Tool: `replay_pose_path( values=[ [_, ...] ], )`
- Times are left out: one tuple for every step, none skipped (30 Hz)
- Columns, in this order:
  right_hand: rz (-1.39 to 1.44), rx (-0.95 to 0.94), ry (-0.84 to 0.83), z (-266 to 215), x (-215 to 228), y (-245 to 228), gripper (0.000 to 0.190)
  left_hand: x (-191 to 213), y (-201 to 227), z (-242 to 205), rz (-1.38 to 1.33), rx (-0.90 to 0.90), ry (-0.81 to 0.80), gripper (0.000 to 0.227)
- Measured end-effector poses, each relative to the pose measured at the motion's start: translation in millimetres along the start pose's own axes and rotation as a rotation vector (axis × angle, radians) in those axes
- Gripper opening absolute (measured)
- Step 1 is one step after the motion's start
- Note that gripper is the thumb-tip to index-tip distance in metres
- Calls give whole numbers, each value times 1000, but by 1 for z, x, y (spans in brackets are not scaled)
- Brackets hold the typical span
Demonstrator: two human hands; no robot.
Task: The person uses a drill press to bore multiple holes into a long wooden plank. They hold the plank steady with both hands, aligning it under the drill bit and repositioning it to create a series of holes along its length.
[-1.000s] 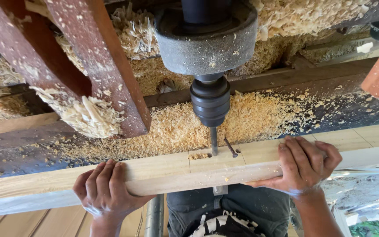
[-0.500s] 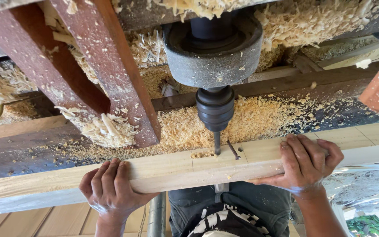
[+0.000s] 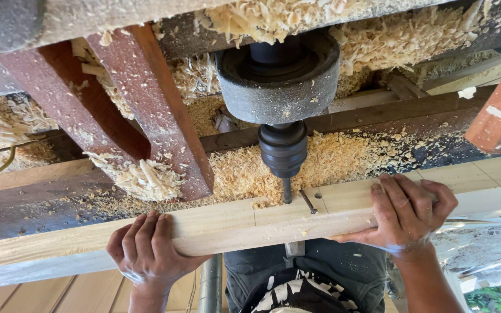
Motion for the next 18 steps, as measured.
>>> replay_pose_path(
  values=[
    [7,11,24,0,0,0,93,0,0,1,3,5,0,90],
    [14,22,48,1,-2,1,92,1,0,1,6,9,-1,90],
    [20,32,71,0,-3,2,91,1,-1,1,8,13,-1,90],
    [23,50,92,0,-4,4,92,1,-1,1,8,7,11,90],
    [29,71,116,0,-6,5,92,1,-1,0,12,4,26,90],
    [34,92,139,0,-8,6,92,1,-1,-1,16,1,40,90],
    [26,115,156,-1,-9,6,92,2,0,-4,23,-1,46,91],
    [18,137,173,-2,-9,7,92,2,1,-7,30,-3,51,91],
    [7,160,194,-3,-9,7,92,0,1,-10,39,-8,61,92],
    [11,174,225,-2,-12,7,93,-2,1,-13,52,-18,70,92],
    [15,184,248,-3,-13,6,93,-3,2,-17,61,-30,72,92],
    [19,193,271,-6,-11,3,93,-5,4,-21,69,-42,73,91],
    [3,177,222,-10,-7,1,94,-7,3,-25,68,-46,77,92],
    [-12,161,172,-14,-2,-2,94,-8,4,-28,66,-50,81,92],
    [-33,150,140,-14,0,-4,95,-9,4,-28,72,-56,102,92],
    [-25,148,146,-15,2,-7,94,-7,7,-30,65,-52,97,91],
    [-19,146,155,-15,4,-10,94,-5,10,-31,58,-49,96,91],
    [-13,144,164,-16,5,-12,94,-4,11,-31,52,-46,95,90]
  ],
)
Point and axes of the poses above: each hand's wrist, its own z-axis towards the middle knuckle, its own x-axis out of the back of the hand, y = z × x, the point moved 6 cm from there along z, towards the middle knuckle, and after that the axes turned 15 degrees about -x, right-handed, at the moved point
